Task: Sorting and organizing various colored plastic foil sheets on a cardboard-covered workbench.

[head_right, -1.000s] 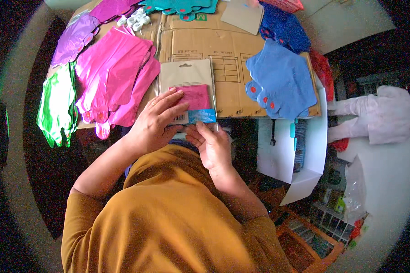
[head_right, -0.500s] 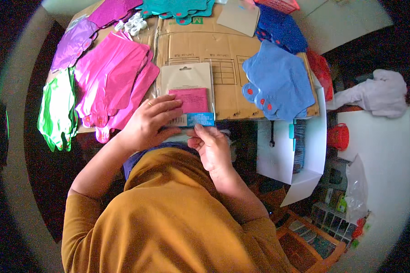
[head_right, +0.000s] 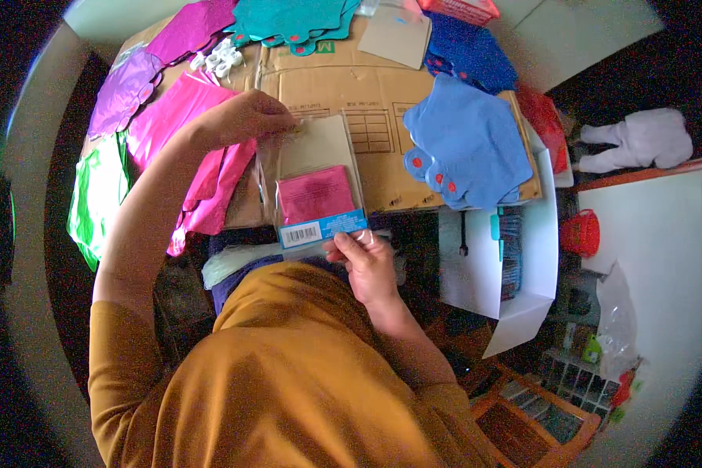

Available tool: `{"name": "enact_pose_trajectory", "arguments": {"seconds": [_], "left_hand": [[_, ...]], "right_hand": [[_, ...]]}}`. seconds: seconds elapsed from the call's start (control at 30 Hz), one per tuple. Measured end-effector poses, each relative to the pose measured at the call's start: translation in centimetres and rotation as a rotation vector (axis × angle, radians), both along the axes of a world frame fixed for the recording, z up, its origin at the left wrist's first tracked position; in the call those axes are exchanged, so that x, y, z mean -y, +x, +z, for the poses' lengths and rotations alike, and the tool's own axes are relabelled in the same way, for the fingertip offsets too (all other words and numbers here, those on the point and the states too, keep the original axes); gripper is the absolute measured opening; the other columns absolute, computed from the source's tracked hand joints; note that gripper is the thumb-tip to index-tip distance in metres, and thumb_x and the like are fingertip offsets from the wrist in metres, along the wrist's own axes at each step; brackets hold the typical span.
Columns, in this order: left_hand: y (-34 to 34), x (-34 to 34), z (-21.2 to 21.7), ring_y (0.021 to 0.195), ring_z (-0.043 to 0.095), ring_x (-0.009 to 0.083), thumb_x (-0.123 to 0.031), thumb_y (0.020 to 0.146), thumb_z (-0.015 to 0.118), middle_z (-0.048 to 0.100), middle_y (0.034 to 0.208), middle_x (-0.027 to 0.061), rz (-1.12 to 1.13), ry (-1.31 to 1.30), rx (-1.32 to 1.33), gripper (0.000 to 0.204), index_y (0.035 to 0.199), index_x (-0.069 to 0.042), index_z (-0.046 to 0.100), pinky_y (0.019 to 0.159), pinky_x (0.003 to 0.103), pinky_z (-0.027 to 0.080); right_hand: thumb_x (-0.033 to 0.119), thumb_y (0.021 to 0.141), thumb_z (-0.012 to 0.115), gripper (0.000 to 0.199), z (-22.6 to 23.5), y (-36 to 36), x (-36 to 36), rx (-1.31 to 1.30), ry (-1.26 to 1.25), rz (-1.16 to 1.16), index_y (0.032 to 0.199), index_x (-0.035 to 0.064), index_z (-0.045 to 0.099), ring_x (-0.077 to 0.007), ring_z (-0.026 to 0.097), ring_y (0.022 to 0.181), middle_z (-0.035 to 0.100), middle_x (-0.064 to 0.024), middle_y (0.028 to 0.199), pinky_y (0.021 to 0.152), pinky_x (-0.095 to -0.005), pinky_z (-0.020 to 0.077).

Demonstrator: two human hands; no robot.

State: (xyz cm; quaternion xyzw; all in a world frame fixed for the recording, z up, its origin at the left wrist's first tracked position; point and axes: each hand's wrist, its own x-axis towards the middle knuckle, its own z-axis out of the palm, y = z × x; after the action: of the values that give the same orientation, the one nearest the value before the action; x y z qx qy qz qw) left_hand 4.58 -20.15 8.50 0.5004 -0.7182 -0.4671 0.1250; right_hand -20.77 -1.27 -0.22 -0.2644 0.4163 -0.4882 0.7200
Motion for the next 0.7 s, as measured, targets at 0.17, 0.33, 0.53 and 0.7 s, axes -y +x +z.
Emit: {"name": "enact_pose_trajectory", "arguments": {"seconds": [0.17,0.33,0.53,0.7], "left_hand": [[-0.8,0.0,0.4,0.073,0.059,0.0082,-0.027,0.088,0.071,0.069,0.081,0.0021,0.043,0.028,-0.113,0.030,0.098,0.002,0.072,0.068,0.026,0.048],[-1.3,-0.3,-1.0,0.074,0.060,0.0091,-0.027,0.087,0.071,0.069,0.082,0.0030,0.169,0.004,-0.202,0.029,0.095,0.002,0.072,0.069,0.026,0.049],[-1.4,-0.3,-1.6,0.061,0.048,0.0049,-0.026,0.089,0.070,0.059,0.069,-0.0030,0.234,-0.034,-0.224,0.028,0.088,0.002,0.071,0.055,0.024,0.041],[-2.1,-0.5,-0.1,0.073,0.054,0.0063,-0.032,0.093,0.065,0.064,0.080,-0.0010,0.118,-0.020,-0.105,0.035,0.098,0.002,0.070,0.066,0.025,0.046]], "right_hand": [[0.016,0.093,0.064,0.010,0.0,-0.1,0.2,0.011,0.027,-0.010,0.093,0.0060,0.066,-0.0131,0.063,0.075,0.070,-0.0068,0.087,0.071,-0.0277,0.0519],[0.016,0.092,0.065,0.010,-0.6,-0.1,0.4,0.021,0.045,-0.018,0.095,0.0066,0.065,-0.0132,0.064,0.077,0.069,-0.0058,0.088,0.069,-0.0274,0.0519],[0.017,0.091,0.066,0.010,-1.3,0.2,0.2,-0.008,0.027,-0.089,0.094,0.0074,0.065,-0.0131,0.064,0.078,0.068,-0.0039,0.088,0.067,-0.0274,0.0516],[0.018,0.091,0.067,0.012,-1.5,0.0,0.3,-0.014,0.055,-0.087,0.094,0.0069,0.065,-0.0138,0.064,0.074,0.068,-0.0051,0.086,0.066,-0.0277,0.0513]]}}
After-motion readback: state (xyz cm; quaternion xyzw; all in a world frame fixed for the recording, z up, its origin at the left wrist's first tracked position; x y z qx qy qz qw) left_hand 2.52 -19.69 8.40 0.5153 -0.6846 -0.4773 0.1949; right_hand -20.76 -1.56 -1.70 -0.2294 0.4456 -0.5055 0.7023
